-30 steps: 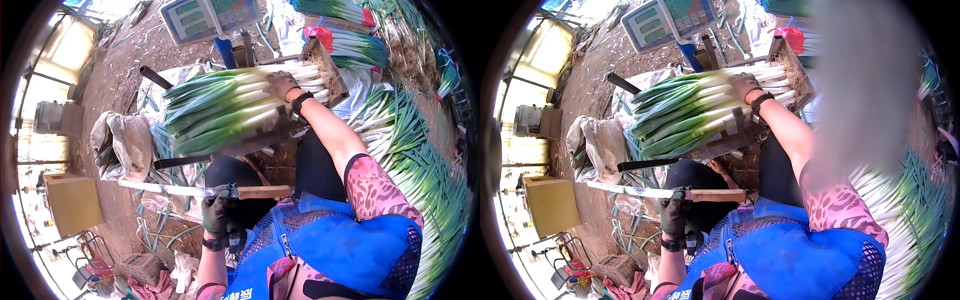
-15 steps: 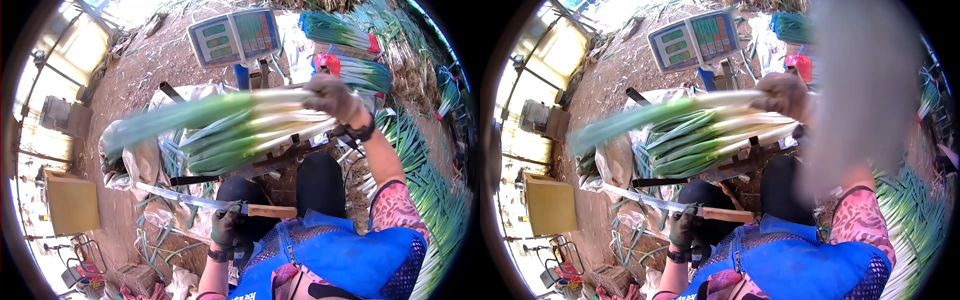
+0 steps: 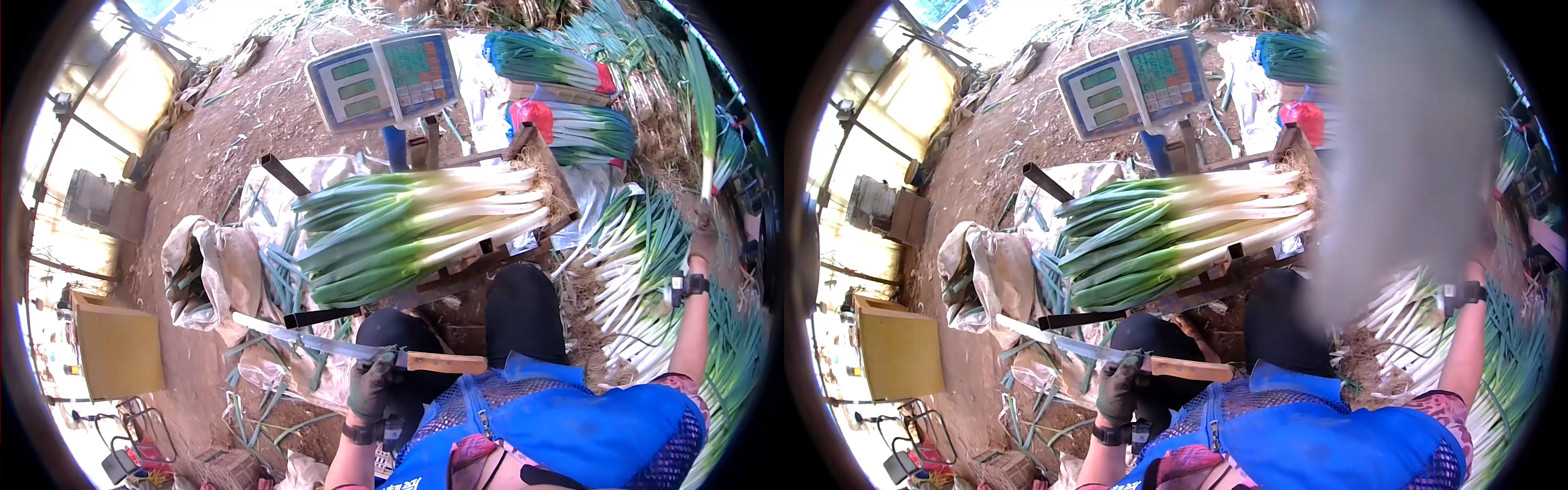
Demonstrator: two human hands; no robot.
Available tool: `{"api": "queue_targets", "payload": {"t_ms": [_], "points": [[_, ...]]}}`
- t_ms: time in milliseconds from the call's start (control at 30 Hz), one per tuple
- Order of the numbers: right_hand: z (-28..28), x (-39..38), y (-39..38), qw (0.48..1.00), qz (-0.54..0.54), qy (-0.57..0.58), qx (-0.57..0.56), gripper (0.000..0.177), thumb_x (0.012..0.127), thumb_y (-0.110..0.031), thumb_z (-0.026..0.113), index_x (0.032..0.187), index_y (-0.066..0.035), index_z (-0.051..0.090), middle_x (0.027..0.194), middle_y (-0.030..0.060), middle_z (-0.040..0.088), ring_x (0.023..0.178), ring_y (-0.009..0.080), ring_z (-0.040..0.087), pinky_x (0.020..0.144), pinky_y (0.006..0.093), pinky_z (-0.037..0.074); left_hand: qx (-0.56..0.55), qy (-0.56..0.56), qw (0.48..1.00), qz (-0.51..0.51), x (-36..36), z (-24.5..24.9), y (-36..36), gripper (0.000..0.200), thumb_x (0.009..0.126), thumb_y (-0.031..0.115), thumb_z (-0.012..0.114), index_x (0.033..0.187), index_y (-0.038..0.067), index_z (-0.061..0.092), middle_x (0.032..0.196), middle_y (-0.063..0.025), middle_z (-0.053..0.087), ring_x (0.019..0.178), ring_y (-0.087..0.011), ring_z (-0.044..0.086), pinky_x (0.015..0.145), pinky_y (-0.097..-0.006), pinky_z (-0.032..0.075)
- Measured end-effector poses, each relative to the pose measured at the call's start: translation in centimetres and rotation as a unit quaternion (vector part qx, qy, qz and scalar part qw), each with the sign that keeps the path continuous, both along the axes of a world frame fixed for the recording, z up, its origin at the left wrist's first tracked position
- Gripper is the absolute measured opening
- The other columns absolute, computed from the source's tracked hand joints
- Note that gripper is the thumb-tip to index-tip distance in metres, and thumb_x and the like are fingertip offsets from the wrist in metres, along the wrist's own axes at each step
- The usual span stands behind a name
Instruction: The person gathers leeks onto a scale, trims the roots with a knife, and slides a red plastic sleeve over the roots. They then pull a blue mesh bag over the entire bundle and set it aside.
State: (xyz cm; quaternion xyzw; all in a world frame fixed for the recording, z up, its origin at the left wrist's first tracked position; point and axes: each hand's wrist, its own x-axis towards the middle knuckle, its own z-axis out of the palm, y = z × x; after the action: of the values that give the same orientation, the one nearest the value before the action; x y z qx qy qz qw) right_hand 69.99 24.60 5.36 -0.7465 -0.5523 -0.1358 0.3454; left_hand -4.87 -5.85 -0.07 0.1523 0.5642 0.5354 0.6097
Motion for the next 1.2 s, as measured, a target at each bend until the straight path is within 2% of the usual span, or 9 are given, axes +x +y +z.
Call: {"api": "queue_targets", "payload": {"t_ms": [100, 367, 633, 700, 800, 867, 967, 1067, 1200], "points": [[-1.1, 7.0, -2.9, 0.974, -0.187, -0.099, -0.076, 0.056, 0.094, -0.055, 0.042, 0.117, -0.01, 0.065, 0.105, 0.0201, 0.068, 0.098, 0.0391, 0.063, 0.083, 0.0462, 0.049, 0.024, -0.025, 0.999, 0.005, 0.3, -0.3, 0.2, 0.029, 0.091, 0.024, 0.063, 0.109, 0.002, 0.067, 0.089, -0.0036, 0.068, 0.073, -0.0106, 0.061, 0.066, -0.0244, 0.05], [-4.9, 2.2, -7.1, 0.931, -0.308, 0.0, -0.197, 0.081, 0.087, -0.075, 0.031, 0.121, -0.009, 0.062, 0.116, 0.0241, 0.061, 0.108, 0.0457, 0.056, 0.089, 0.0502, 0.046, 0.0, 0.013, 1.0, 0.006, 1.7, 0.7, 0.5, 0.027, 0.091, 0.024, 0.064, 0.106, 0.002, 0.068, 0.089, -0.0037, 0.068, 0.073, -0.0096, 0.061, 0.065, -0.0239, 0.05], [-10.0, 2.7, -7.4, 0.886, -0.371, -0.073, -0.269, 0.057, 0.084, -0.053, 0.056, 0.117, -0.007, 0.061, 0.116, 0.0194, 0.064, 0.109, 0.0416, 0.059, 0.09, 0.0508, 0.047, 0.035, 0.058, 0.997, 0.04, 3.3, 1.0, 0.5, 0.023, 0.091, 0.027, 0.063, 0.098, 0.006, 0.067, 0.078, 0.0002, 0.066, 0.066, -0.0084, 0.06, 0.058, -0.0224, 0.048], [-9.7, 0.5, -6.5, 0.922, -0.261, -0.021, -0.285, 0.051, 0.083, -0.047, 0.059, 0.114, -0.006, 0.063, 0.116, 0.02, 0.064, 0.109, 0.0415, 0.058, 0.088, 0.0485, 0.048, 0.059, 0.06, 0.995, 0.046, 3.2, 0.7, 0.5, 0.025, 0.091, 0.028, 0.063, 0.101, 0.006, 0.067, 0.078, 0.0005, 0.065, 0.066, -0.008, 0.06, 0.057, -0.0222, 0.047], [-12.1, -4.4, -3.8, 0.967, 0.196, -0.009, -0.163, 0.032, 0.092, -0.03, 0.056, 0.104, -0.002, 0.065, 0.092, 0.016, 0.069, 0.08, 0.0321, 0.065, 0.074, 0.0394, 0.05, 0.107, 0.065, 0.99, 0.064, 4.0, 0.7, 0.1, 0.029, 0.091, 0.03, 0.064, 0.106, 0.006, 0.068, 0.077, 0.002, 0.064, 0.066, -0.0068, 0.057, 0.058, -0.0209, 0.045], [-11.9, -14.1, -3.7, 0.88, 0.285, 0.273, -0.263, 0.031, 0.095, -0.031, 0.06, 0.113, -0.006, 0.064, 0.093, 0.0001, 0.064, 0.078, 0.0081, 0.061, 0.065, 0.0238, 0.049, 0.097, 0.027, 0.993, 0.068, 4.7, 2.8, 0.2, 0.033, 0.09, 0.031, 0.064, 0.11, 0.005, 0.067, 0.077, 0.0034, 0.062, 0.066, -0.0057, 0.054, 0.058, -0.0195, 0.043], [-2.7, -33.1, -11.4, 0.715, 0.509, 0.341, -0.337, 0.037, 0.099, -0.033, 0.054, 0.12, -0.004, 0.061, 0.106, 0.0043, 0.065, 0.091, 0.0125, 0.064, 0.077, 0.0261, 0.052, 0.116, 0.04, 0.984, 0.13, 5.6, 2.1, 0.0, 0.032, 0.091, 0.027, 0.064, 0.112, 0.004, 0.065, 0.08, 0.0034, 0.061, 0.066, -0.0049, 0.052, 0.058, -0.0193, 0.041], [2.8, -43.5, -17.8, 0.545, 0.675, 0.293, -0.401, 0.059, 0.095, -0.047, 0.056, 0.129, 0.0, 0.052, 0.121, 0.0079, 0.06, 0.104, 0.0154, 0.058, 0.088, 0.0316, 0.048, 0.186, 0.002, 0.971, 0.148, 6.5, 1.3, -1.7, 0.028, 0.092, 0.024, 0.063, 0.111, 0.003, 0.064, 0.085, 0.0022, 0.063, 0.069, -0.0058, 0.055, 0.06, -0.0204, 0.043], [2.5, -49.9, -20.7, 0.484, 0.756, 0.097, -0.43, 0.048, 0.093, -0.035, 0.063, 0.125, 0.0, 0.053, 0.102, 0.0076, 0.062, 0.092, 0.0122, 0.059, 0.078, 0.0278, 0.048, 0.218, -0.09, 0.951, 0.198, 7.5, 3.5, -5.4, 0.026, 0.093, 0.023, 0.062, 0.109, 0.003, 0.063, 0.097, -0.0017, 0.065, 0.083, -0.0098, 0.061, 0.073, -0.024, 0.049]]}}
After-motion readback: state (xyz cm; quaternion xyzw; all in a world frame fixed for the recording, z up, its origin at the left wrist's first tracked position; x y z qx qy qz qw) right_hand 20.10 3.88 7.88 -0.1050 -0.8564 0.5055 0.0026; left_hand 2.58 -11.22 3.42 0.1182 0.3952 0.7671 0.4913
